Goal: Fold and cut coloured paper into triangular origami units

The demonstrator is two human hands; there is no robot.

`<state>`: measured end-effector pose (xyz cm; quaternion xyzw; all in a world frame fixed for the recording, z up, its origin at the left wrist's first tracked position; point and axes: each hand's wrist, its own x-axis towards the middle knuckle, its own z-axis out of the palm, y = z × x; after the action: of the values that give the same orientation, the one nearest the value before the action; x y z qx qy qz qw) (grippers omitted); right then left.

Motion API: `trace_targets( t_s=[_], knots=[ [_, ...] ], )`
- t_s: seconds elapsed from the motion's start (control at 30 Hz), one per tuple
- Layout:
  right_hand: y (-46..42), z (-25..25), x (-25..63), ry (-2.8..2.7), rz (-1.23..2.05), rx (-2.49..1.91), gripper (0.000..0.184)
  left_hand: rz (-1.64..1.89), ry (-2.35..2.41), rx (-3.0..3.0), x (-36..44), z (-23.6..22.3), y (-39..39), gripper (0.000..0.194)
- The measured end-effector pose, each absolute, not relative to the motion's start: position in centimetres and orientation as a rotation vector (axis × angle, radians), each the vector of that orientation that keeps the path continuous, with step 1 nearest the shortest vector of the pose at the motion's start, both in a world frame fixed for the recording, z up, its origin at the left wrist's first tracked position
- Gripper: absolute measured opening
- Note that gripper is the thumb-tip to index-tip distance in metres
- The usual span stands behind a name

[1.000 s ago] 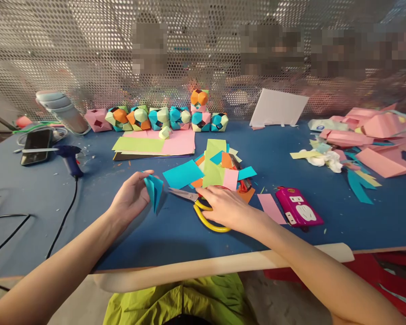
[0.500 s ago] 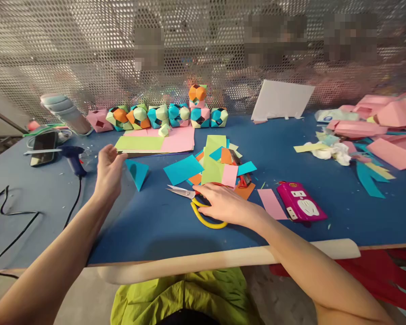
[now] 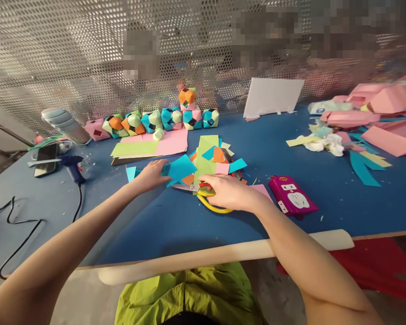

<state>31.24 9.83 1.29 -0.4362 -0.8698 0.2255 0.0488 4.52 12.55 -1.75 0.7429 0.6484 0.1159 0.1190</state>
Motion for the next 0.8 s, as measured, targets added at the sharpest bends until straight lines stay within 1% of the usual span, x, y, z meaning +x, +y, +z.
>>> trace_targets(
  t_s=[0.07, 0.1, 0.2, 0.23, 0.33, 0.4, 0.43, 0.5, 0.57, 0.6, 0.63, 0.73, 0.77, 0.8],
  knots=[
    [10.2, 1.0, 31.8, -2.764, 0.627, -1.254, 0.048, 0.362, 1.93, 2.121, 4.1, -1.6, 13.1, 0.058],
    [10.3, 0.9, 32.1, -2.797, 0.586, -1.218, 0.047, 0.379, 1.944, 2.087, 3.9, -1.5, 13.2, 0.053],
    [10.4, 0.6, 32.9, -2.823, 0.437, -1.166, 0.042, 0.467, 1.963, 1.982, 3.2, -1.3, 13.0, 0.022],
    [10.4, 0.6, 33.0, -2.82, 0.394, -1.159, 0.04, 0.509, 1.958, 1.951, 3.1, -1.3, 12.7, 0.016],
    [10.4, 0.7, 33.1, -2.704, 0.312, -1.159, 0.029, 0.631, 1.907, 1.872, 3.0, -1.1, 11.4, 0.02],
    [10.6, 0.8, 32.5, -2.494, 0.304, -1.13, 0.026, 0.683, 1.83, 1.811, 3.3, -0.7, 10.2, 0.022],
    [10.7, 0.9, 32.0, -2.368, 0.296, -1.103, 0.027, 0.694, 1.773, 1.778, 3.6, -0.3, 9.6, 0.023],
    [10.9, 0.9, 30.6, -2.167, 0.292, -1.04, 0.036, 0.687, 1.6, 1.697, 4.4, 0.5, 8.3, 0.024],
    [11.0, 1.2, 29.1, -2.086, 0.393, -1.0, 0.046, 0.647, 1.45, 1.665, 5.2, 1.4, 7.2, 0.022],
    [10.9, 1.4, 28.4, -2.072, 0.499, -1.0, 0.048, 0.622, 1.399, 1.657, 5.6, 1.9, 6.7, 0.02],
    [10.8, 1.6, 27.7, -2.066, 0.631, -1.021, 0.045, 0.601, 1.36, 1.649, 5.9, 2.2, 6.4, 0.018],
    [10.5, 2.3, 26.4, -2.01, 1.023, -1.167, 0.019, 0.628, 1.302, 1.594, 6.0, 2.8, 5.8, 0.015],
    [10.5, 2.3, 26.1, -1.958, 1.12, -1.198, 0.016, 0.675, 1.293, 1.548, 5.9, 2.8, 5.7, 0.015],
    [10.5, 2.3, 25.9, -1.89, 1.207, -1.218, 0.018, 0.74, 1.284, 1.478, 5.6, 2.6, 5.7, 0.016]
  ],
)
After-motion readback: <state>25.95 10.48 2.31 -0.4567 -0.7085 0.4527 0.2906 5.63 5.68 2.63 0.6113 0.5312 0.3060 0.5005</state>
